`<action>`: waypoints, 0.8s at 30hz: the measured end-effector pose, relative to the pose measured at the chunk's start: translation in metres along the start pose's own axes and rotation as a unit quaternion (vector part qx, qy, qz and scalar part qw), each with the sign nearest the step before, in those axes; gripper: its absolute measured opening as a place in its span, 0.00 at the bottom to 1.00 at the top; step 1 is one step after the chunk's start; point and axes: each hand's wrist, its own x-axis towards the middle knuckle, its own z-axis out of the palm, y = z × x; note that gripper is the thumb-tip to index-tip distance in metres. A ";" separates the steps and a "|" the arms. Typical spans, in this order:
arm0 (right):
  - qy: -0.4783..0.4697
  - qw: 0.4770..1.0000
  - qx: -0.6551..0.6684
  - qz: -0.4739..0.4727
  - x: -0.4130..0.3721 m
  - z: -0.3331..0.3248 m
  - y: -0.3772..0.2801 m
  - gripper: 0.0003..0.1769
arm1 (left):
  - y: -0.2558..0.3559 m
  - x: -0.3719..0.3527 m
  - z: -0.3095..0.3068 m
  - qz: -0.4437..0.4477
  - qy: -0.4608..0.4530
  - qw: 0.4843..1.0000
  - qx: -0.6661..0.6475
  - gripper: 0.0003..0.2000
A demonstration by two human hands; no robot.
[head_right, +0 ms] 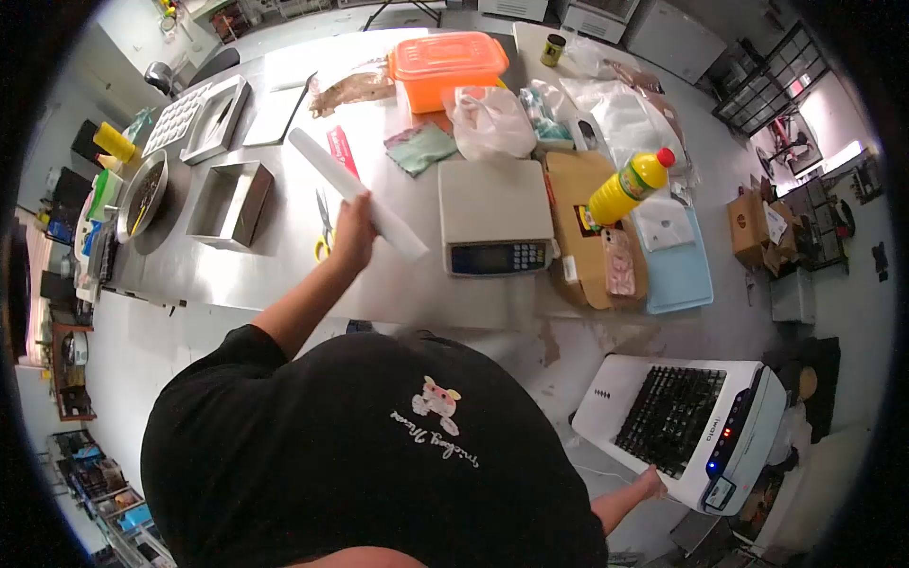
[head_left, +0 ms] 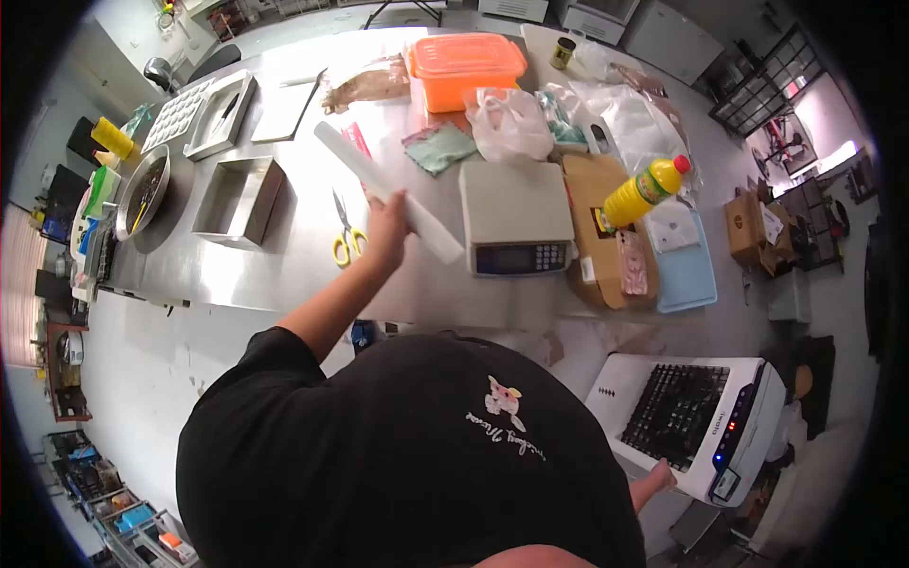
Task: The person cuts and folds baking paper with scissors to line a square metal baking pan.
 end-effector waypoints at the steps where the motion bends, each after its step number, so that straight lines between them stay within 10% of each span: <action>1: 0.000 1.000 -0.010 -0.004 0.006 -0.011 -0.001 0.38 | -0.006 0.002 -0.008 -0.004 0.023 0.999 0.033 0.19; 24: -0.316 0.946 0.071 0.031 0.052 0.053 -0.003 0.34 | -0.029 -0.037 -0.028 -0.009 0.158 0.959 0.235 0.22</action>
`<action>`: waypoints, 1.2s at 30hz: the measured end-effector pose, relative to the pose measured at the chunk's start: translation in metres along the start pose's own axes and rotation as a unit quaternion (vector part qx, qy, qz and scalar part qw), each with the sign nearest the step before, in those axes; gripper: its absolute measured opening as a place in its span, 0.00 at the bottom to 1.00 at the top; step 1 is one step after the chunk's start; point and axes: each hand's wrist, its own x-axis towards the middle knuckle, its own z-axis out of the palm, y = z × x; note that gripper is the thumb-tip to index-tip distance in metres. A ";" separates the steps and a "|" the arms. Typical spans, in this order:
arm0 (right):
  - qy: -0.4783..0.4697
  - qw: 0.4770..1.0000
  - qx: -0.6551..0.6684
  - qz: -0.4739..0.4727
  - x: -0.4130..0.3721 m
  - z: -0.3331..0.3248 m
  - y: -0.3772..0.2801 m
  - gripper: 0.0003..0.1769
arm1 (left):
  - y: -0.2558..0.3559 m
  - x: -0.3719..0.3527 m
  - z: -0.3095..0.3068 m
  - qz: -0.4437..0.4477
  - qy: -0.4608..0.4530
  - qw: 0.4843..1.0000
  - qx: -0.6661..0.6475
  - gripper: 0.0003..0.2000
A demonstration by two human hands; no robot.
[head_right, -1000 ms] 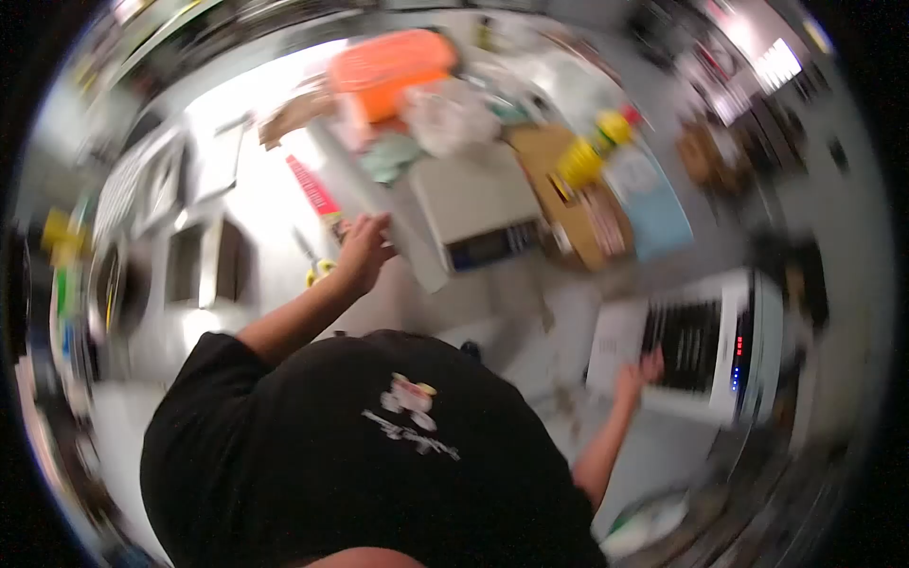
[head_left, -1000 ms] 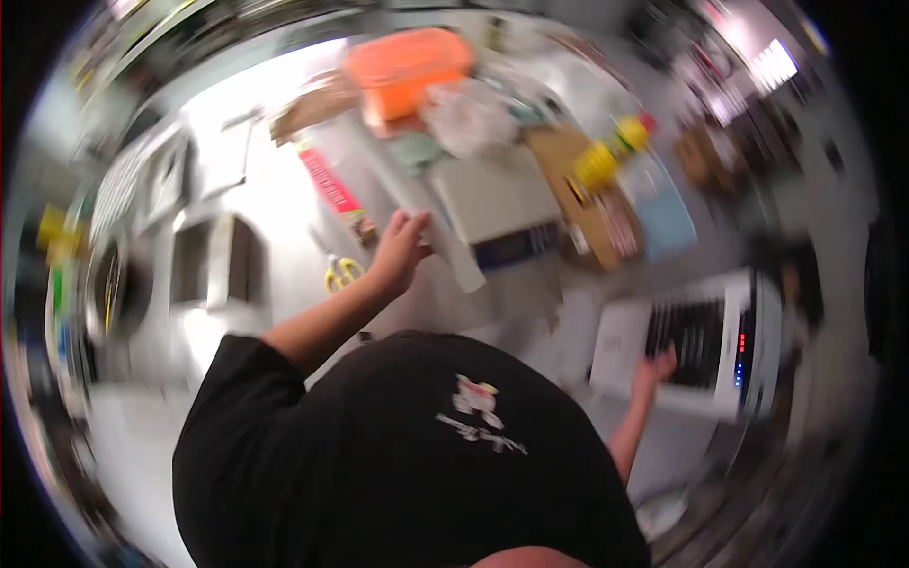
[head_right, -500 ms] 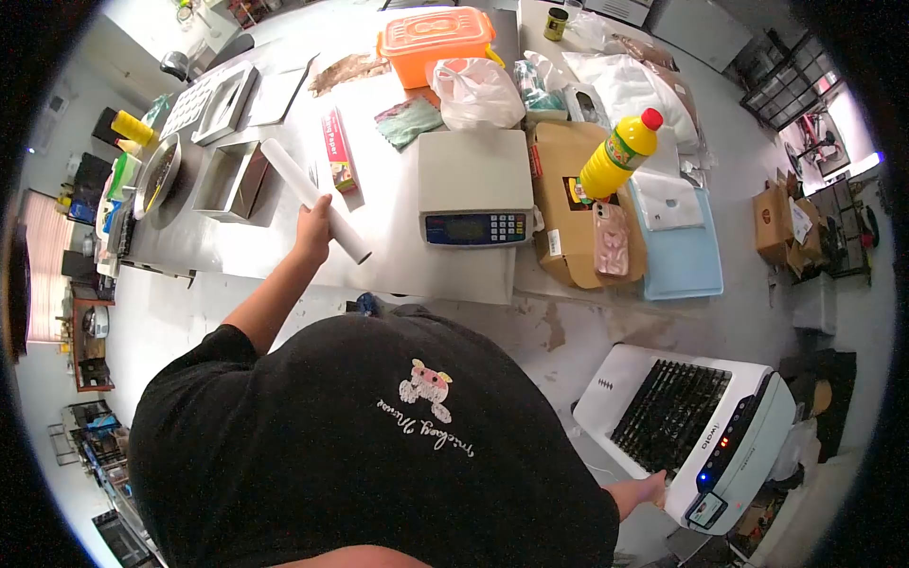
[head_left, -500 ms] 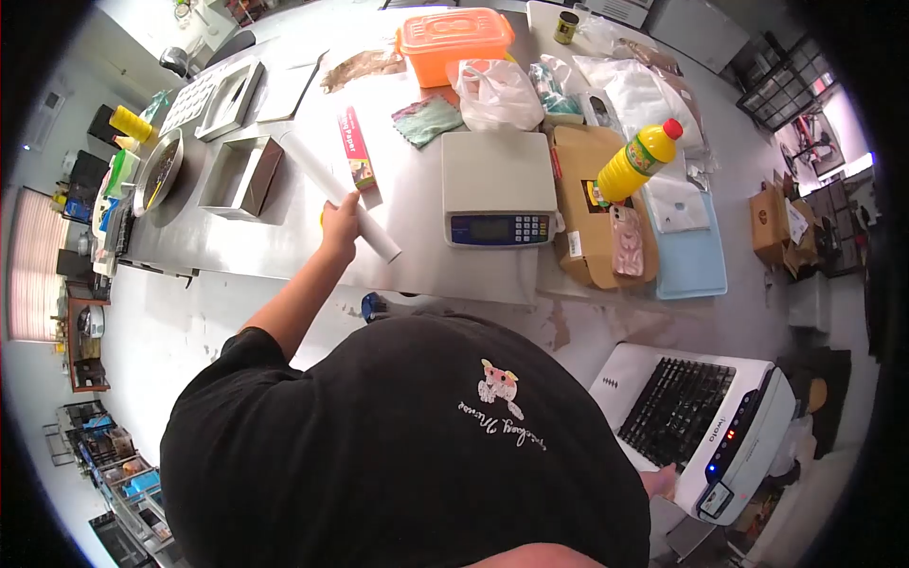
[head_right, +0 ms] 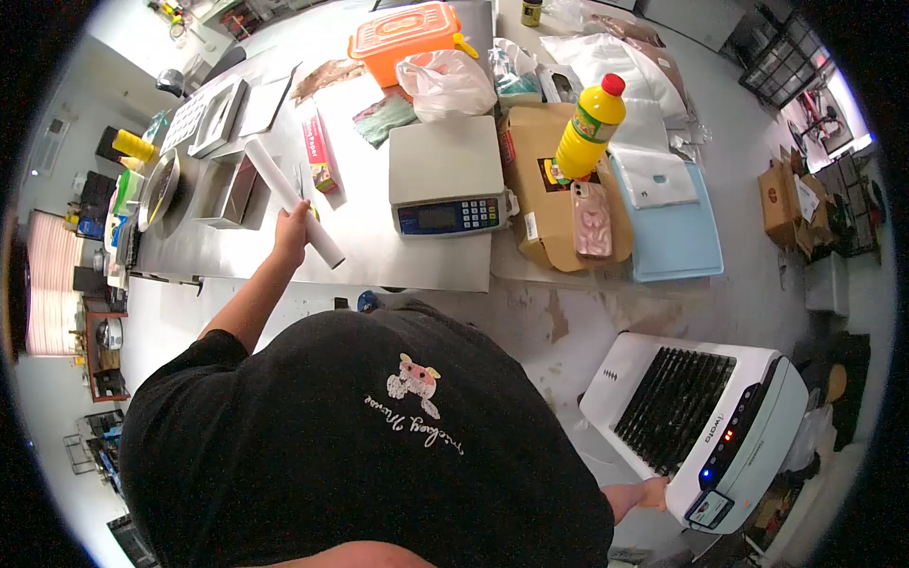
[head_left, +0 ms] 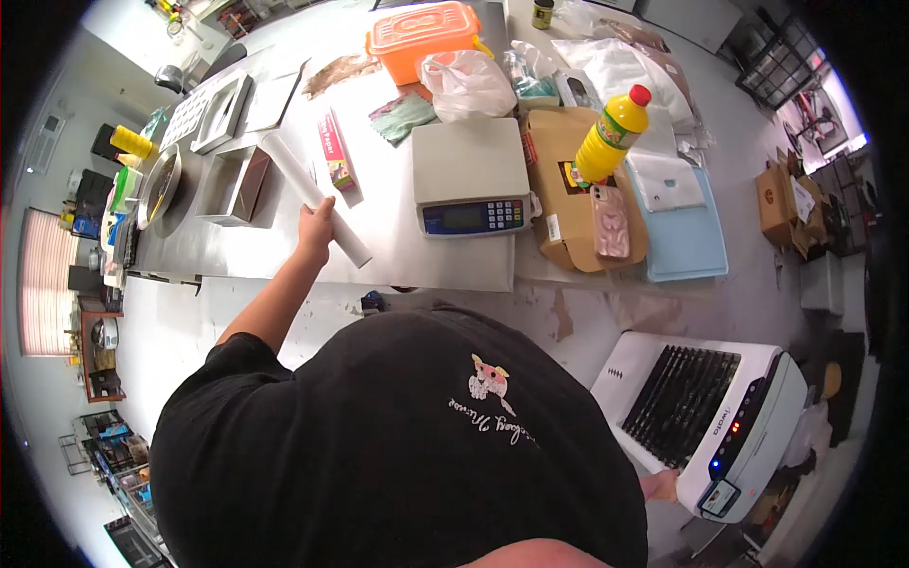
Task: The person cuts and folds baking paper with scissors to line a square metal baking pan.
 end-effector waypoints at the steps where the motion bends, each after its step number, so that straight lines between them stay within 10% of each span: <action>1: -0.010 1.000 0.006 0.004 0.000 -0.001 0.006 0.34 | -0.001 -0.002 0.001 0.005 -0.013 1.000 0.001 0.22; 32: -0.383 0.918 0.105 0.002 0.092 0.069 0.023 0.30 | -0.001 -0.035 0.019 0.019 -0.091 0.994 0.065 0.19; 33: -0.358 0.921 -0.090 -0.122 0.044 0.111 -0.010 0.13 | 0.002 -0.041 0.024 0.011 -0.093 0.995 0.046 0.19; 35: -0.351 0.742 -0.282 -0.497 -0.107 0.167 -0.094 0.17 | 0.015 -0.056 0.034 0.000 -0.116 0.993 0.009 0.20; 36: -0.360 0.726 -0.246 -0.532 -0.245 0.151 -0.132 0.24 | 0.013 -0.056 0.038 0.009 -0.144 0.989 -0.020 0.20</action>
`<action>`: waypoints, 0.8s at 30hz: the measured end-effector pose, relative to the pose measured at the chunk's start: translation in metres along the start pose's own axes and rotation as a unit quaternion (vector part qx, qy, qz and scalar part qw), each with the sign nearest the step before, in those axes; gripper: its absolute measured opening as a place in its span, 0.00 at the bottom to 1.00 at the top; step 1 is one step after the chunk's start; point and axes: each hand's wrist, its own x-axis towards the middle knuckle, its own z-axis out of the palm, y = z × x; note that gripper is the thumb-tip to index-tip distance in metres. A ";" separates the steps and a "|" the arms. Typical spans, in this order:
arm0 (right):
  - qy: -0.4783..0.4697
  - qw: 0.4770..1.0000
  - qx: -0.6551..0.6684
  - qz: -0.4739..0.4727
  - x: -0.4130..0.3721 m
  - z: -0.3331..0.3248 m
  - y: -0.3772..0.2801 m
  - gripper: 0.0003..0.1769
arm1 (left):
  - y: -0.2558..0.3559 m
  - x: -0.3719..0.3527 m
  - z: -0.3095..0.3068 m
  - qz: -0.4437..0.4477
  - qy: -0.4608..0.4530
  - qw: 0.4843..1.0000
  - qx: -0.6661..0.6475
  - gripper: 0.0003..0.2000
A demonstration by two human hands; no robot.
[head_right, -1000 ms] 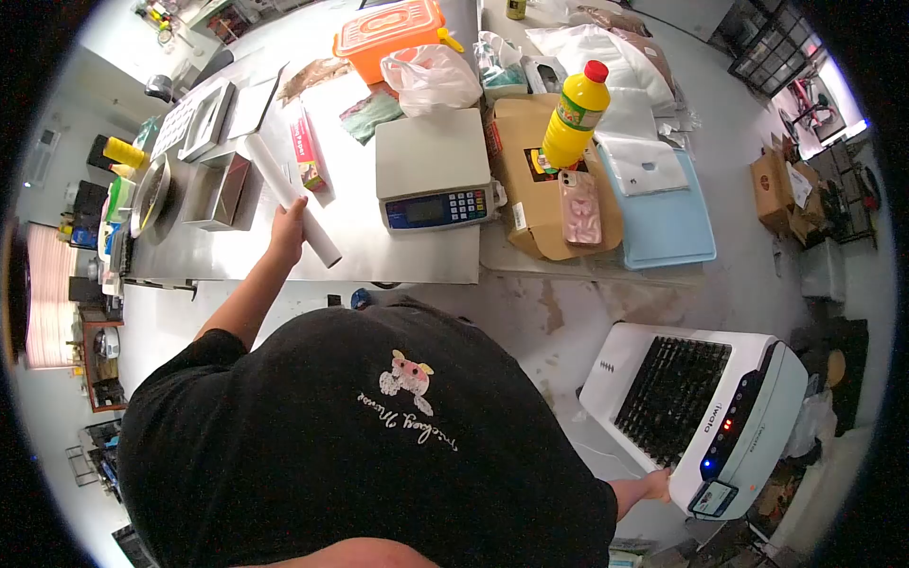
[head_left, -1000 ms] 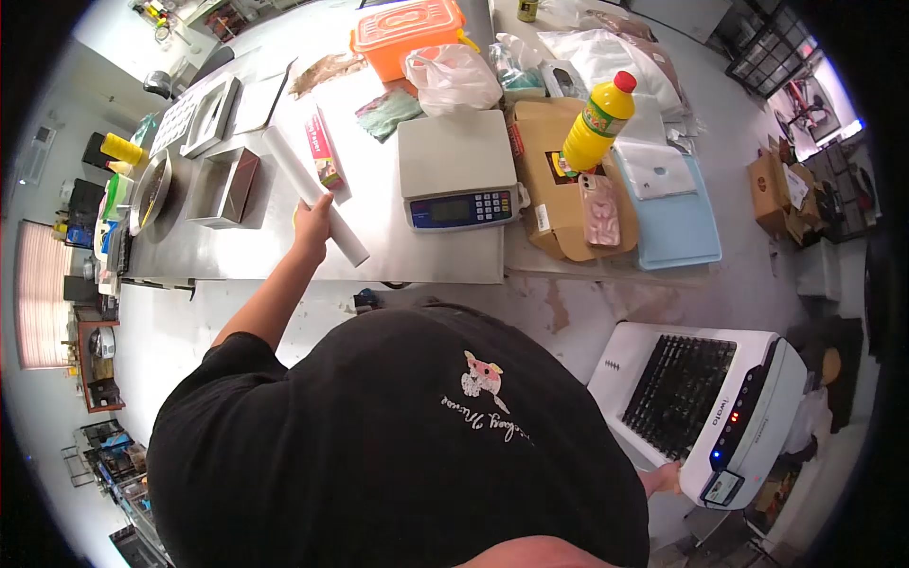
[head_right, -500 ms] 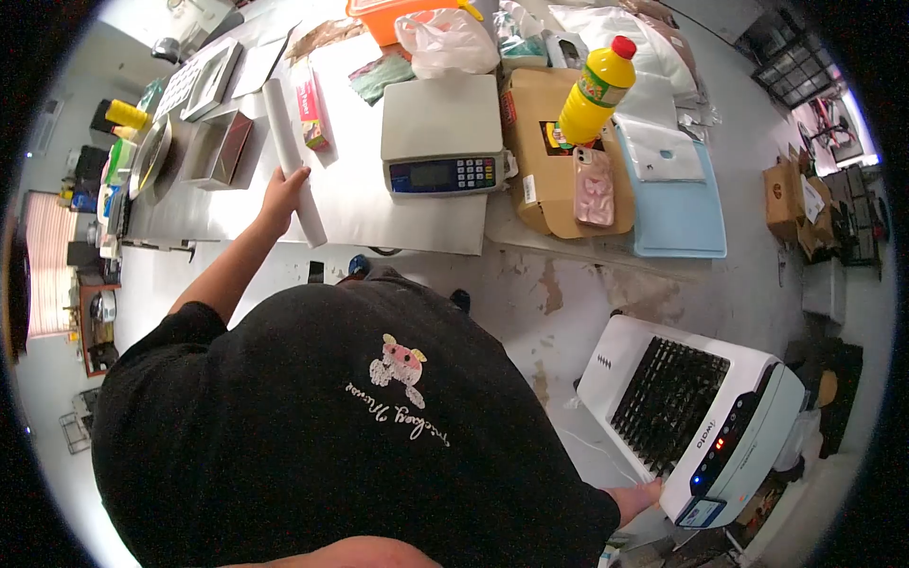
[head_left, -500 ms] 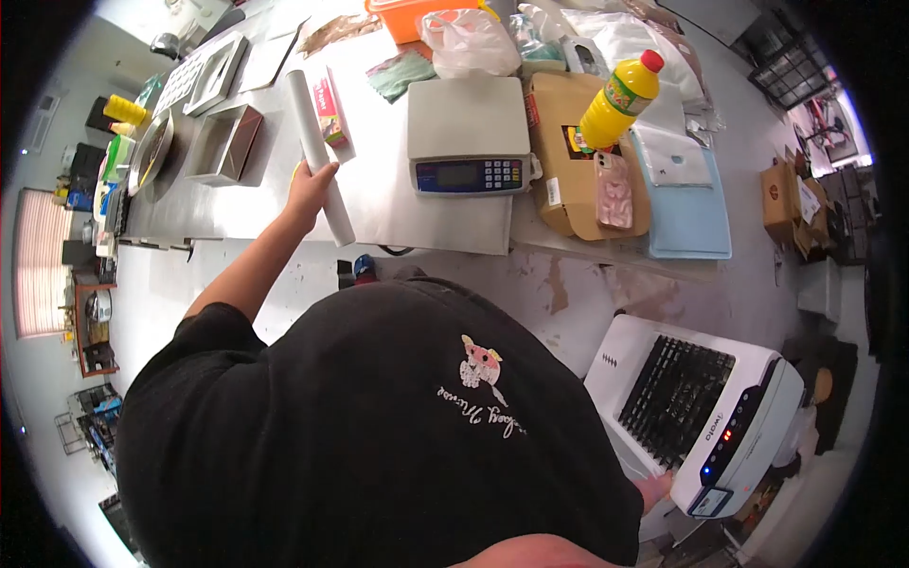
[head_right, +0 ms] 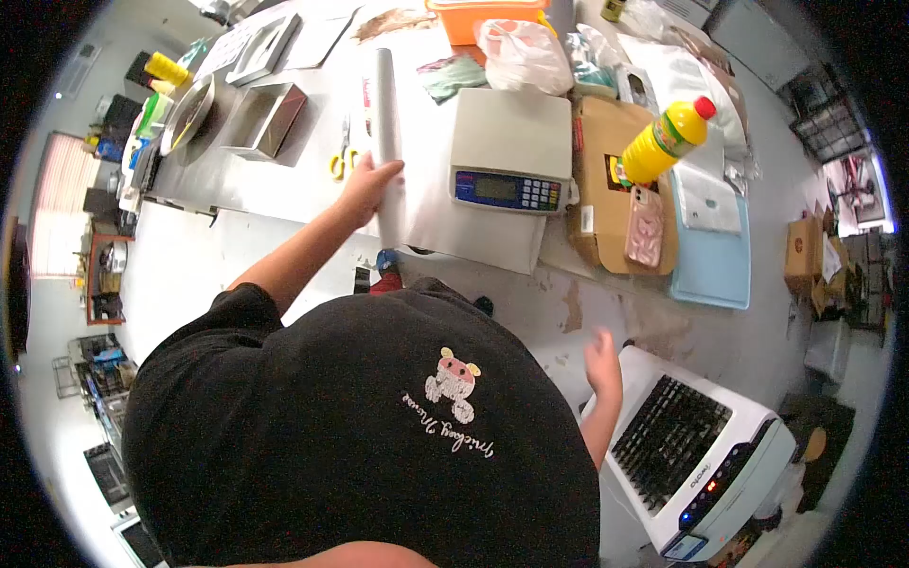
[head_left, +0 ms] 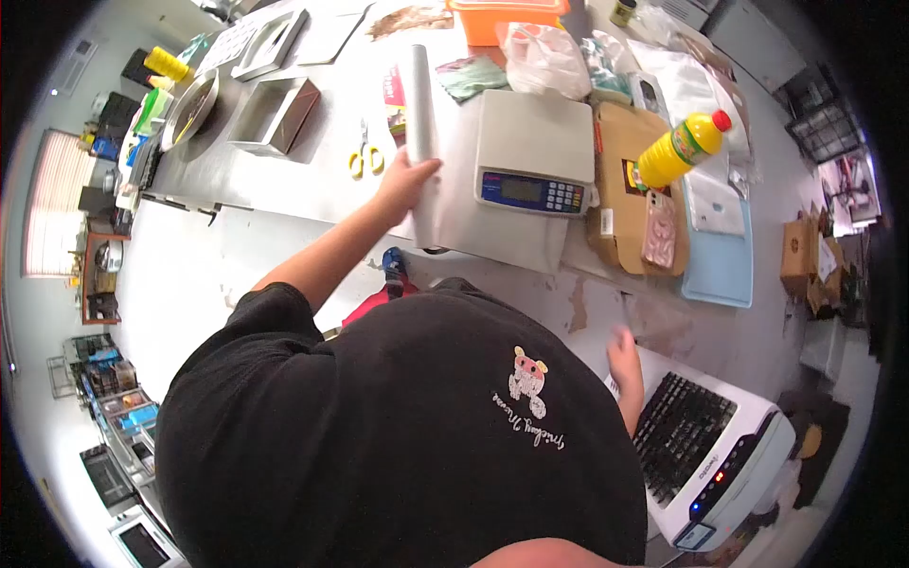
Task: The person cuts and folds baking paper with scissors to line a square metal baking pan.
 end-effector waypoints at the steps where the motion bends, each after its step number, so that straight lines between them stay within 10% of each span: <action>1: 0.016 0.993 -0.026 -0.116 -0.001 0.003 -0.084 0.26 | -0.003 0.001 0.003 0.013 -0.027 0.999 -0.030 0.21; 6: -0.054 0.918 0.062 -0.389 0.023 0.073 -0.294 0.39 | 0.021 -0.016 0.009 0.006 -0.098 0.990 -0.103 0.21; 17: -0.082 0.903 0.129 -0.401 0.046 0.273 -0.475 0.34 | 0.029 0.024 -0.153 0.003 -0.021 0.962 -0.273 0.22; 24: 0.048 0.896 0.083 -0.433 0.080 0.379 -0.583 0.37 | 0.030 0.125 -0.334 -0.074 -0.152 0.927 -0.334 0.21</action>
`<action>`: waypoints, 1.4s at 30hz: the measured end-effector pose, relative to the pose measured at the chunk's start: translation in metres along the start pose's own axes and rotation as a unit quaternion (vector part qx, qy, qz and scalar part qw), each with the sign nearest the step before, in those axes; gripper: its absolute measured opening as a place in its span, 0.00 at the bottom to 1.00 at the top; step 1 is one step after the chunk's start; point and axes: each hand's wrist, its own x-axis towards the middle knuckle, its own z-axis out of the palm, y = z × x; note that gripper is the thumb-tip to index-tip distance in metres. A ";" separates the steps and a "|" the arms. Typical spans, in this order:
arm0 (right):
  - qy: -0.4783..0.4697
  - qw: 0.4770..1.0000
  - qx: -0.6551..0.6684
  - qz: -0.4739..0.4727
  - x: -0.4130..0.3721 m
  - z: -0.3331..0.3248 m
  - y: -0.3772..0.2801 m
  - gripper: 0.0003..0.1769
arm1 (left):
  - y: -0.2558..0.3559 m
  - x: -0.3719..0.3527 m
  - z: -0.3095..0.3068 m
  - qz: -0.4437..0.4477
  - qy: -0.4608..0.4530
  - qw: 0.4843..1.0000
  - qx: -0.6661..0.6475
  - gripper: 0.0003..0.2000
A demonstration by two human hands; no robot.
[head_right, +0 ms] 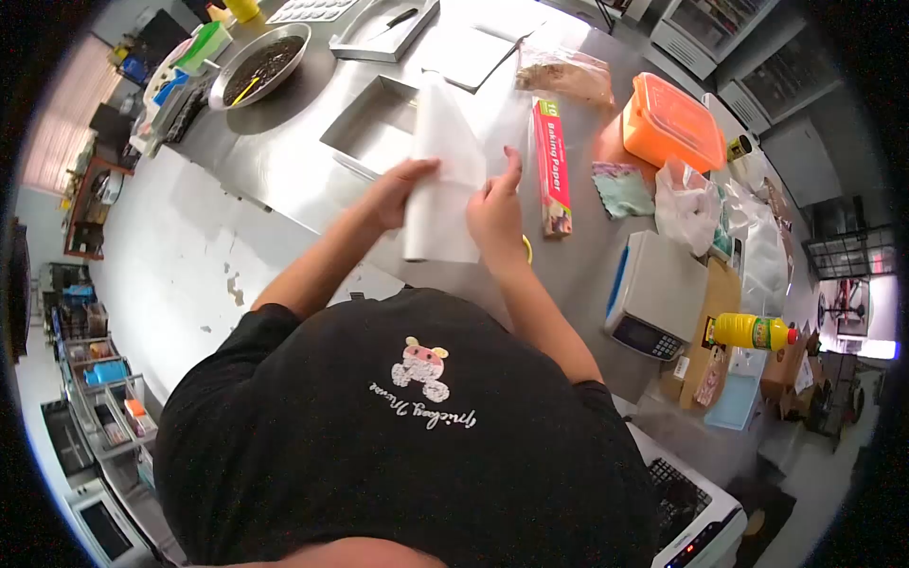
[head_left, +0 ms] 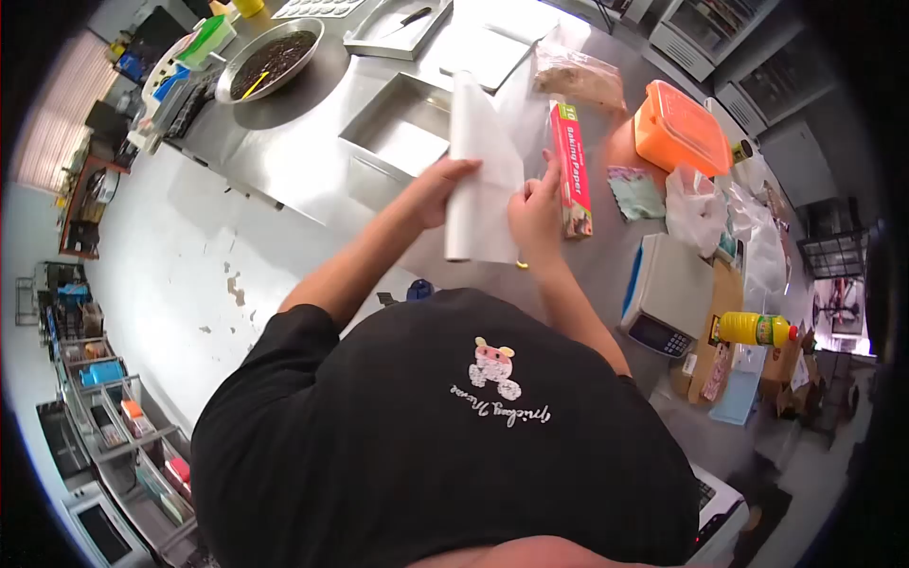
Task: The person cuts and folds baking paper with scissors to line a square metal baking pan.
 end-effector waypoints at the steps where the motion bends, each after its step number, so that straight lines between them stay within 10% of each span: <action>1: 0.035 0.999 -0.007 -0.015 0.016 0.013 -0.002 0.37 | 0.026 0.002 -0.024 -0.014 -0.025 1.000 0.008 0.20; 8: 0.068 0.981 -0.163 0.078 0.074 0.072 0.017 0.35 | 0.190 0.032 -0.178 -0.025 0.076 0.968 0.236 0.25; 11: -0.024 0.946 -0.219 0.239 0.081 0.113 0.037 0.39 | 0.195 0.065 -0.233 -0.035 0.120 0.927 0.354 0.26; 17: -0.074 0.929 -0.232 0.277 0.075 0.140 0.069 0.47 | 0.170 0.102 -0.284 -0.066 0.108 0.904 0.409 0.30; 27: -0.051 0.917 -0.253 0.305 0.124 0.117 0.088 0.47 | 0.103 0.071 -0.241 0.012 0.249 0.939 0.235 0.24; 42: -0.032 0.954 -0.195 0.223 0.161 0.089 0.128 0.39 | 0.099 0.074 -0.221 0.018 0.212 0.965 0.154 0.27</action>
